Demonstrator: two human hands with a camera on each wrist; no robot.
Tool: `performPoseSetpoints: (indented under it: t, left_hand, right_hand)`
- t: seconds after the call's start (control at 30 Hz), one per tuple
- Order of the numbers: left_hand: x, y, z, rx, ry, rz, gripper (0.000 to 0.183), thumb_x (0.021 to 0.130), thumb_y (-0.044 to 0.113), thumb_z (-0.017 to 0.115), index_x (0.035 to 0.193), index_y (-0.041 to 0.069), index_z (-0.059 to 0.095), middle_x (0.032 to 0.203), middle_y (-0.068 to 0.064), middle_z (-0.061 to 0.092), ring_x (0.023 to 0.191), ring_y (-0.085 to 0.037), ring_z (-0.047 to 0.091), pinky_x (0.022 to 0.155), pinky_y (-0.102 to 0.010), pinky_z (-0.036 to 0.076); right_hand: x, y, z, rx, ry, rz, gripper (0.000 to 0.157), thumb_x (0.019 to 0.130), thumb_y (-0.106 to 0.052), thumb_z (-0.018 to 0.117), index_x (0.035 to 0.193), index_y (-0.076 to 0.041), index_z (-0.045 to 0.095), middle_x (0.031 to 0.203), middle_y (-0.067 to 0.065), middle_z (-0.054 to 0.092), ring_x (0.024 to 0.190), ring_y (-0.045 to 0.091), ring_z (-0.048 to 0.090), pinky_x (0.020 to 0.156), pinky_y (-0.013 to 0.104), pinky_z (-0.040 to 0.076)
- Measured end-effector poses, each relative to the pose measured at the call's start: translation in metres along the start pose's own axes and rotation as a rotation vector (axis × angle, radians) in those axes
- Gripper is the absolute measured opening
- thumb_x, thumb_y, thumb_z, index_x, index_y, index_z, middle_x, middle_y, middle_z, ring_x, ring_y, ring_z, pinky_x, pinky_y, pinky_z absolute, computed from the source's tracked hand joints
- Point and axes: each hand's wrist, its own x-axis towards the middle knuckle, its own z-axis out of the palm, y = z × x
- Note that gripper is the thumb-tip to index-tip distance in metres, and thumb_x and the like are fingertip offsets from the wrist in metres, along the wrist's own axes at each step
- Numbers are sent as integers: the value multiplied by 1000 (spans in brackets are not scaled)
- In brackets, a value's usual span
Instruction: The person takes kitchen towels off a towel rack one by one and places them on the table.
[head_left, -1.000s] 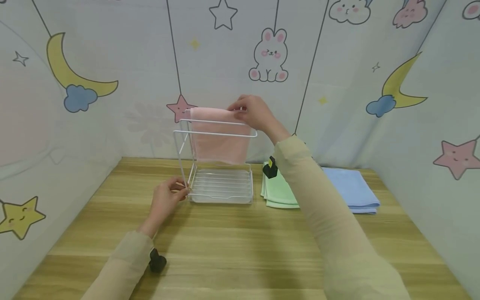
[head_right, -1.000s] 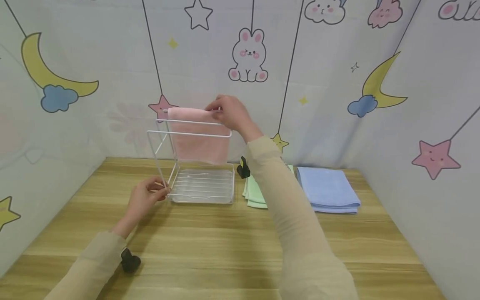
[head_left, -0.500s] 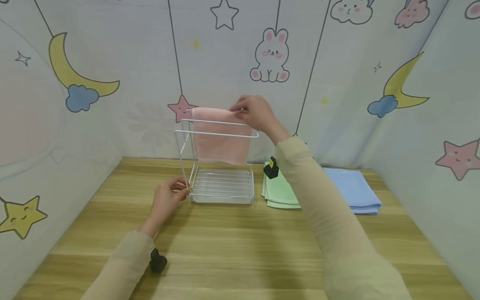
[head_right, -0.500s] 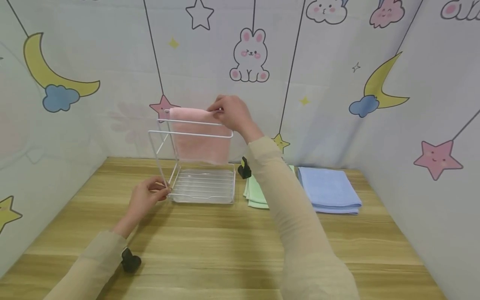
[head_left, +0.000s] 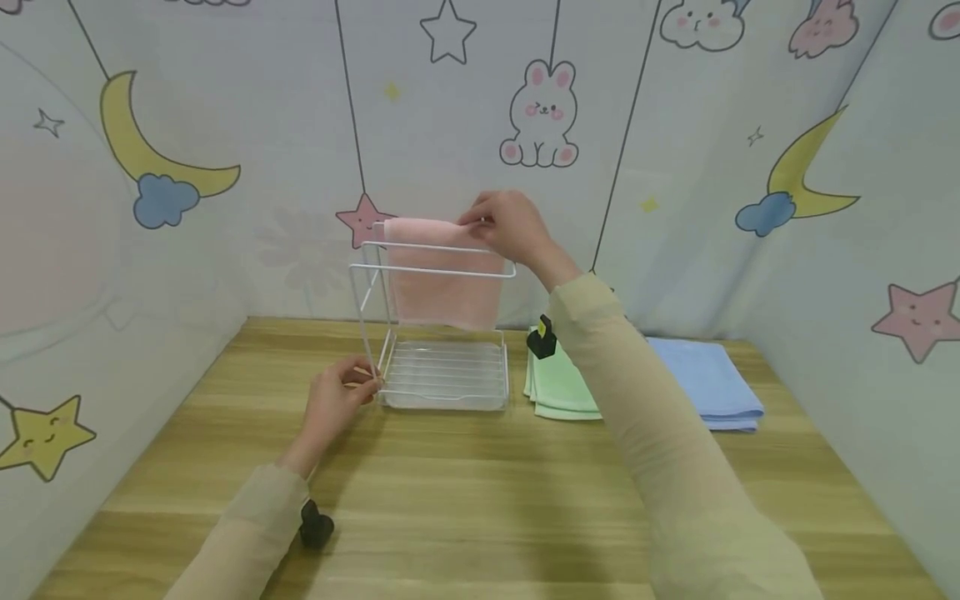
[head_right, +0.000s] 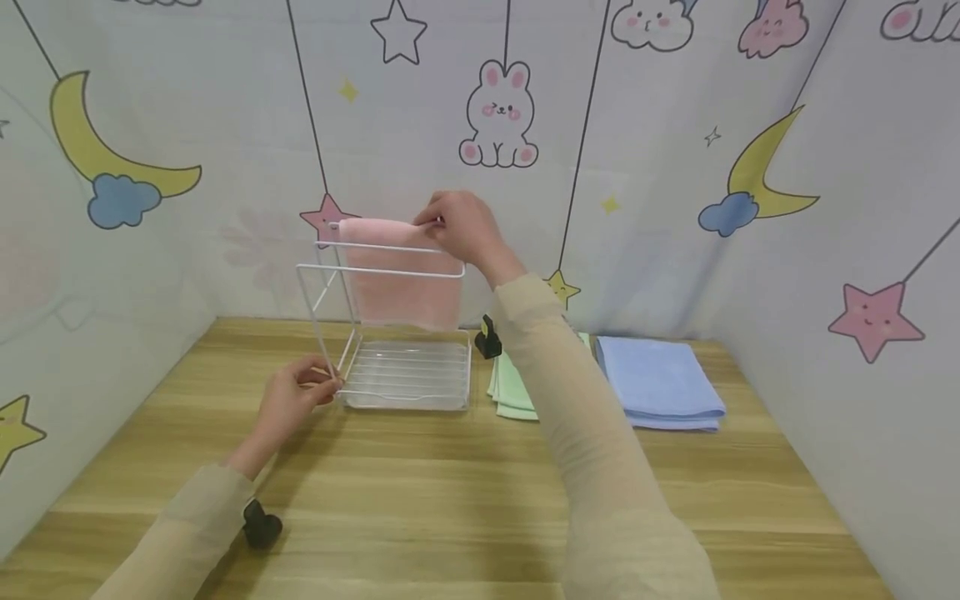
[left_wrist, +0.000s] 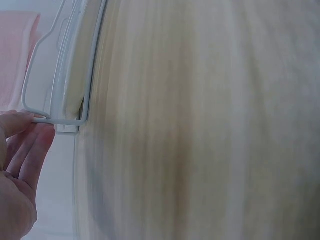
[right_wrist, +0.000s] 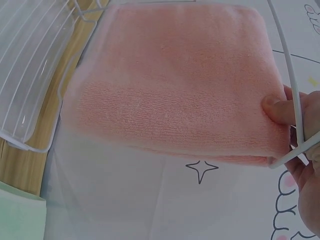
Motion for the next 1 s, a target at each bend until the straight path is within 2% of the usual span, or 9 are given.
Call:
performPoseSetpoints:
  t: [0.3, 0.53, 0.73, 0.87, 1.0]
  left_hand:
    - [0, -2, 2, -7, -4, -13, 15, 87, -4, 70, 100, -6, 65, 98, -28, 72, 82, -27, 74, 65, -19, 63]
    - [2, -2, 1, -15, -1, -16, 14, 86, -4, 69, 100, -7, 64, 98, -28, 72, 77, -10, 71, 66, -18, 63]
    - [3, -3, 0, -16, 1, -10, 14, 87, -5, 69, 100, -7, 64, 99, -29, 72, 75, -3, 68, 66, -19, 63]
    - [2, -2, 0, -19, -1, -13, 15, 86, -4, 70, 100, -7, 64, 99, -28, 72, 75, -3, 69, 66, -19, 63]
    - [1, -3, -1, -22, -4, -9, 15, 87, -3, 71, 100, -7, 64, 99, -29, 72, 77, -9, 71, 67, -20, 64]
  right_hand:
    - [-1, 1, 2, -18, 21, 3, 21, 94, -7, 62, 105, -13, 78, 106, 3, 76, 101, 18, 68, 91, 33, 57]
    - [-2, -2, 3, -55, 32, 3, 20, 96, -12, 63, 111, -15, 76, 106, 3, 74, 101, 18, 66, 92, 32, 57]
    - [-1, -4, 3, -45, 55, -15, 20, 97, -12, 63, 113, -12, 75, 107, 5, 73, 101, 19, 65, 91, 31, 57]
    - [-2, -4, 3, -23, 61, -21, 20, 97, -11, 63, 112, -11, 75, 107, 7, 73, 101, 20, 65, 91, 32, 57]
    - [-1, -3, 3, 7, 88, -37, 19, 96, -10, 63, 110, -10, 75, 106, 7, 73, 100, 20, 65, 91, 31, 57]
